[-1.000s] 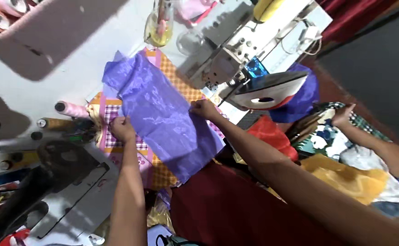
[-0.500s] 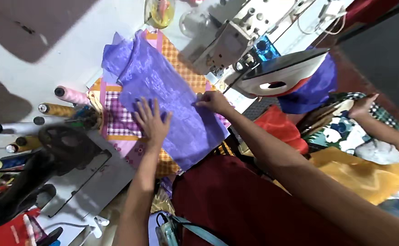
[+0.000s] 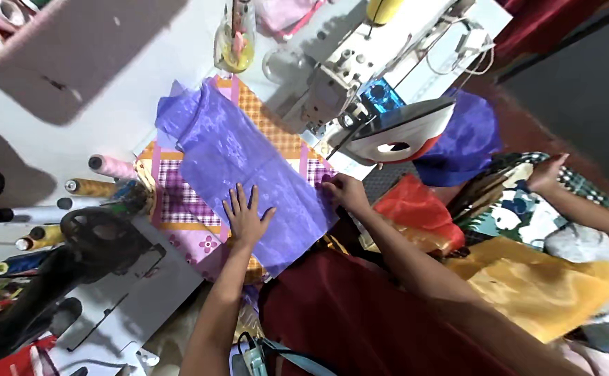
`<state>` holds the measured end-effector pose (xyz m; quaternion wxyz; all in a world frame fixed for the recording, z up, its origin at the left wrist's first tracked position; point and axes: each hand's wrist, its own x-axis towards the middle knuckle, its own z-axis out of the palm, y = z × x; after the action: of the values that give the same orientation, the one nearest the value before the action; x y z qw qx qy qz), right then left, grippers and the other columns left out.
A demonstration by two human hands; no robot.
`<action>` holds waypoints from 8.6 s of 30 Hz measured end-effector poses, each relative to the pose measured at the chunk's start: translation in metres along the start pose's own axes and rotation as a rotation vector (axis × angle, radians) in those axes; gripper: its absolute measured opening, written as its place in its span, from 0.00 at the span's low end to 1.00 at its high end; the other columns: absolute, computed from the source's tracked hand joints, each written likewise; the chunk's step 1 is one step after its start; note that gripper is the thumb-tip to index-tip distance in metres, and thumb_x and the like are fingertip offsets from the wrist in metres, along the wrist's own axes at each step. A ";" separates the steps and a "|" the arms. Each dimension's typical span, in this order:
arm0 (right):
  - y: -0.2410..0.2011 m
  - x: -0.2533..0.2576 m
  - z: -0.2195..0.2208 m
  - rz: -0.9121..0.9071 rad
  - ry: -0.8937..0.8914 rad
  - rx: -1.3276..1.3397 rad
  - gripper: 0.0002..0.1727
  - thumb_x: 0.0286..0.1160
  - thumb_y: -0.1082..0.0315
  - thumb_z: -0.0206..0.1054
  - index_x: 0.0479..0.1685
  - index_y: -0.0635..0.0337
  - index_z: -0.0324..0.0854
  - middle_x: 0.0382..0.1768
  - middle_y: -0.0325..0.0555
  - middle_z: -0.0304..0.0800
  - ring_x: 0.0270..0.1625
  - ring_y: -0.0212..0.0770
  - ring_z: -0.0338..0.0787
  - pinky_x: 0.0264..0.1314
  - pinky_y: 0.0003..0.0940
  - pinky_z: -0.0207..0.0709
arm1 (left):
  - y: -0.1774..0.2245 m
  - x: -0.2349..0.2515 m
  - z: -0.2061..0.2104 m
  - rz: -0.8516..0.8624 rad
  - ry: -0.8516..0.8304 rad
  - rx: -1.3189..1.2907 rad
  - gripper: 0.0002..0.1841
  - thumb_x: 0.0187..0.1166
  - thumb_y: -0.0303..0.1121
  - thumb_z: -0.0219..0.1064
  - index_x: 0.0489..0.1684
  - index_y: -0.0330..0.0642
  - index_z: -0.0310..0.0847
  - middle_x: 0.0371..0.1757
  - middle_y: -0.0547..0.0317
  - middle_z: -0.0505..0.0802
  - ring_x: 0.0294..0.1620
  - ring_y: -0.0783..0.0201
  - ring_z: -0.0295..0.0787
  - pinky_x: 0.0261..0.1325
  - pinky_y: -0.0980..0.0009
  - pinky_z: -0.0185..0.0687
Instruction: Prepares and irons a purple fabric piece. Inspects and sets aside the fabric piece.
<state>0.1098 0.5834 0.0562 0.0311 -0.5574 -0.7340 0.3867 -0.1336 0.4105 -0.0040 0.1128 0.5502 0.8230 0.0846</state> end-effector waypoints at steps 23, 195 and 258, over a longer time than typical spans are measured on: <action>-0.130 0.134 0.034 0.086 -0.399 0.191 0.20 0.81 0.59 0.72 0.56 0.70 0.87 0.51 0.65 0.90 0.54 0.57 0.89 0.63 0.60 0.79 | -0.131 0.116 -0.105 -0.669 0.076 -0.449 0.27 0.76 0.40 0.75 0.68 0.29 0.80 0.67 0.26 0.85 0.73 0.31 0.79 0.76 0.32 0.69; -0.220 0.099 0.038 -0.188 -0.195 -0.397 0.37 0.87 0.54 0.57 0.95 0.43 0.50 0.51 0.66 0.92 0.53 0.71 0.92 0.50 0.72 0.81 | -0.009 -0.041 0.004 -0.534 0.188 -0.006 0.29 0.92 0.46 0.40 0.91 0.48 0.62 0.92 0.37 0.62 0.92 0.30 0.50 0.89 0.30 0.38; -0.306 0.057 0.140 -0.498 -0.413 -0.521 0.36 0.86 0.52 0.60 0.93 0.40 0.55 0.51 0.63 0.92 0.53 0.69 0.92 0.49 0.71 0.82 | -0.021 -0.070 -0.003 -0.576 0.359 -0.738 0.31 0.90 0.32 0.47 0.93 0.35 0.49 0.93 0.46 0.61 0.93 0.52 0.55 0.93 0.52 0.51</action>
<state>-0.2218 0.5327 0.1208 -0.1665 -0.2628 -0.9104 0.2727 -0.1274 0.3381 -0.0002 0.1752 0.2009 0.8630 0.4292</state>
